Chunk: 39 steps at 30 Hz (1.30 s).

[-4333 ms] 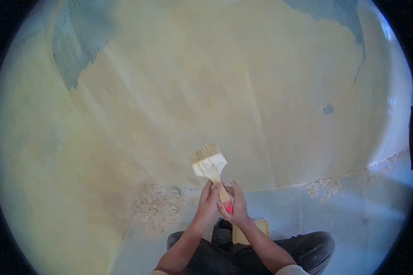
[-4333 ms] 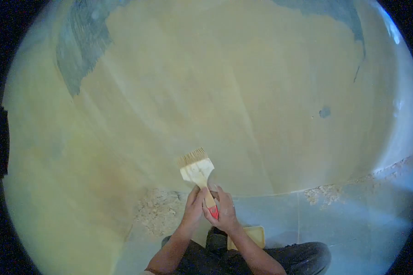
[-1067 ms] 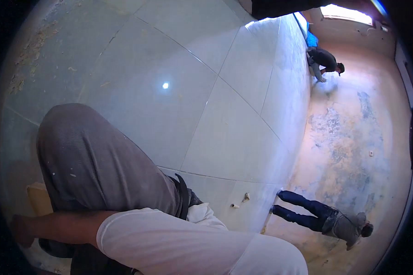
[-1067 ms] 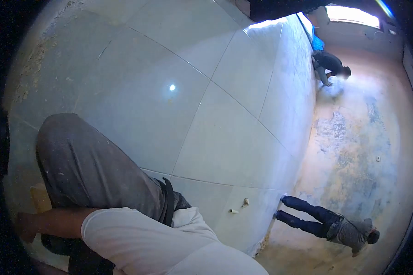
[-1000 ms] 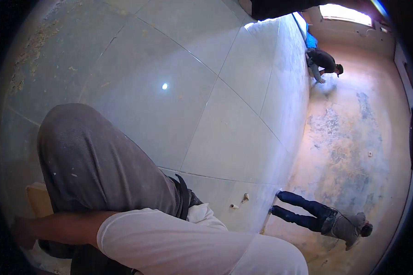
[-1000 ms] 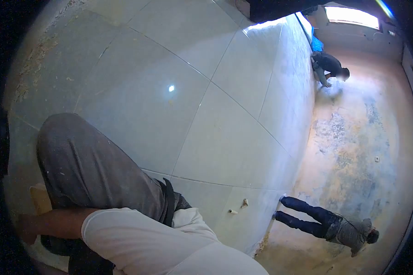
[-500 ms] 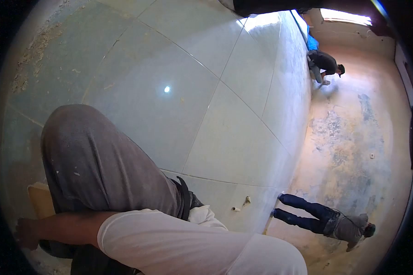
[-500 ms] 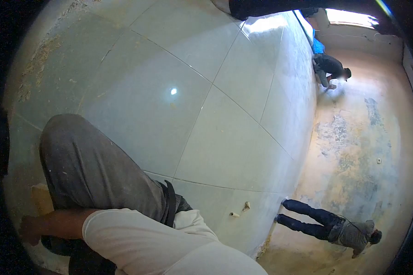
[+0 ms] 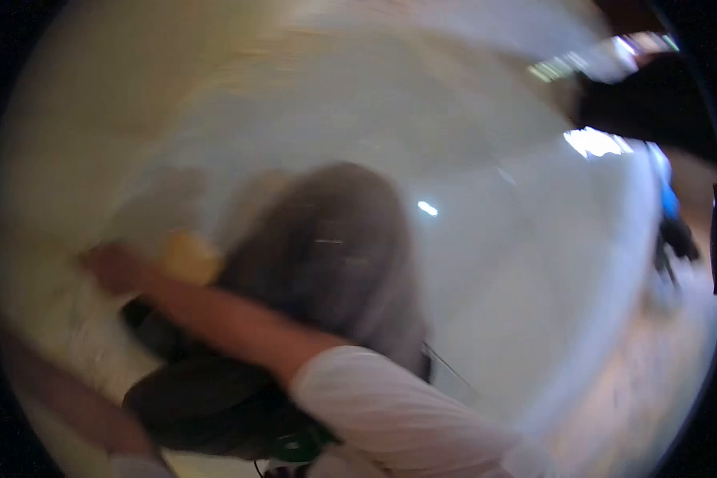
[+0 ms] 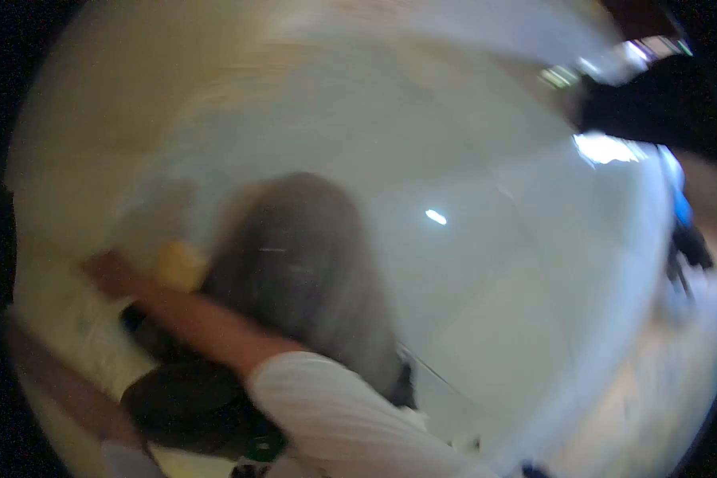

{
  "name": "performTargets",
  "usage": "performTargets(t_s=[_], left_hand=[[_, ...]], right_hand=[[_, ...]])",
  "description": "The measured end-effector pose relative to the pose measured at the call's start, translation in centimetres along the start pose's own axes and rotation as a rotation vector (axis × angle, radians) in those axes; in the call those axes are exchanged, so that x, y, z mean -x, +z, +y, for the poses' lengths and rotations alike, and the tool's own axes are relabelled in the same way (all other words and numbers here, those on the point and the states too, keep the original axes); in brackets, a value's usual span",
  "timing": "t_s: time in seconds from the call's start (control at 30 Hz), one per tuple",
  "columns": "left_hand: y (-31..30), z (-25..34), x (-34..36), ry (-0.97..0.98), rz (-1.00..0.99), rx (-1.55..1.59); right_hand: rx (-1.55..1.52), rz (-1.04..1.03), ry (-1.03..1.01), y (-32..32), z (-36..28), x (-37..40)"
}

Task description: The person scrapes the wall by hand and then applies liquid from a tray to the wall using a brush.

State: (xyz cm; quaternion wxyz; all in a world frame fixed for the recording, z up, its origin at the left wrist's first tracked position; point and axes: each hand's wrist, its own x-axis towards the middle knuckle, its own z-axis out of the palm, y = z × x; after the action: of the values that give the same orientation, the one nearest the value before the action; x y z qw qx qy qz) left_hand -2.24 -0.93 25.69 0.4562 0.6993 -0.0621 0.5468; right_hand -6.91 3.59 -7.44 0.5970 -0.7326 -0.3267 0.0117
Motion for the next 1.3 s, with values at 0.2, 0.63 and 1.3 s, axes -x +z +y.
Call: performTargets(t_s=[0.2,0.63,1.3], left_hand=[[-4.9,-6.6,3.2,-0.542,-0.324,0.621],[-10.8,-1.3,17.9,-1.041,-0.067,0.561],[-11.9,1.6,18.3,-0.75,-0.338,0.523]], right_hand=[[0.2,-0.223,-0.087,-7.5,-4.0,0.6],[0.314,-0.15,-0.072,-10.5,-3.2,3.1],[-0.323,0.185,-0.188,-18.0,-22.7,1.2]])
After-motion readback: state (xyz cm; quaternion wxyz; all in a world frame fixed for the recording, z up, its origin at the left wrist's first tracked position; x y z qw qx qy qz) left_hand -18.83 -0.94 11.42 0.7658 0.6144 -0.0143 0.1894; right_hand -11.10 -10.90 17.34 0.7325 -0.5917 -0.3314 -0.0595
